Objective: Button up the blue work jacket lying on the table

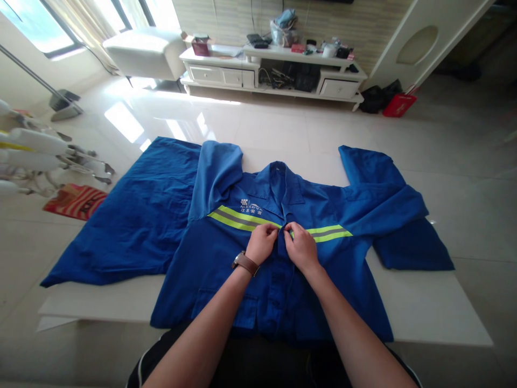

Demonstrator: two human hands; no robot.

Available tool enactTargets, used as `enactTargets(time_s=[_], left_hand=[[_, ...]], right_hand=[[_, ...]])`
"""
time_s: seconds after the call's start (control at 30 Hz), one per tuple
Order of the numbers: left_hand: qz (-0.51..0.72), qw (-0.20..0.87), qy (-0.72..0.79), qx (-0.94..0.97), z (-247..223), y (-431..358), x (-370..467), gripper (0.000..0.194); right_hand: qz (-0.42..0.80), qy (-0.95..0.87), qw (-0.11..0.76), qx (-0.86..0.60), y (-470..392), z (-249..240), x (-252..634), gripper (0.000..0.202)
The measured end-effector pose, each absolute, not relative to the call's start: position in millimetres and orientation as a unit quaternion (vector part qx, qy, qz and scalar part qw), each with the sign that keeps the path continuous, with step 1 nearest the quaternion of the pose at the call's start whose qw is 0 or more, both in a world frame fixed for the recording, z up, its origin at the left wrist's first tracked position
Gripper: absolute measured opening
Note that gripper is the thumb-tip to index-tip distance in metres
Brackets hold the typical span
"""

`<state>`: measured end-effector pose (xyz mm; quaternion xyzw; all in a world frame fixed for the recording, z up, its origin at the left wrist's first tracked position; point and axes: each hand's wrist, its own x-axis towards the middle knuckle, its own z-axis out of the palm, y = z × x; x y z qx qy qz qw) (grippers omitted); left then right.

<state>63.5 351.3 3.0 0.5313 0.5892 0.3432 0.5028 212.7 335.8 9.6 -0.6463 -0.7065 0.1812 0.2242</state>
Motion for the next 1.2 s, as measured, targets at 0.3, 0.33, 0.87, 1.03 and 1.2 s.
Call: enactTargets(time_s=[0.3, 0.33, 0.87, 1.03, 1.2], left_hand=[[0.401, 0.593, 0.534, 0.450, -10.9, 353.0, 68.6, 0.030], [0.406, 0.594, 0.534, 0.444, -10.1, 352.7, 69.1, 0.031], [0.471, 0.640, 0.520, 0.314, -6.1, 349.5, 76.3, 0.027], [0.471, 0.652, 0.518, 0.291, -4.1, 349.3, 76.7, 0.026], [0.472, 0.669, 0.519, 0.245, -2.5, 348.6, 78.1, 0.026]], right_hand=[[0.190, -0.720, 0.251, -0.618, 337.6, 8.9, 213.5, 0.012], [0.191, -0.721, 0.257, -0.614, 337.6, 8.6, 213.3, 0.012], [0.177, -0.721, 0.267, -0.615, 332.5, 19.9, 207.3, 0.015], [0.165, -0.729, 0.254, -0.614, 330.4, 23.6, 205.1, 0.016], [0.148, -0.737, 0.257, -0.607, 329.3, 26.8, 203.7, 0.016]])
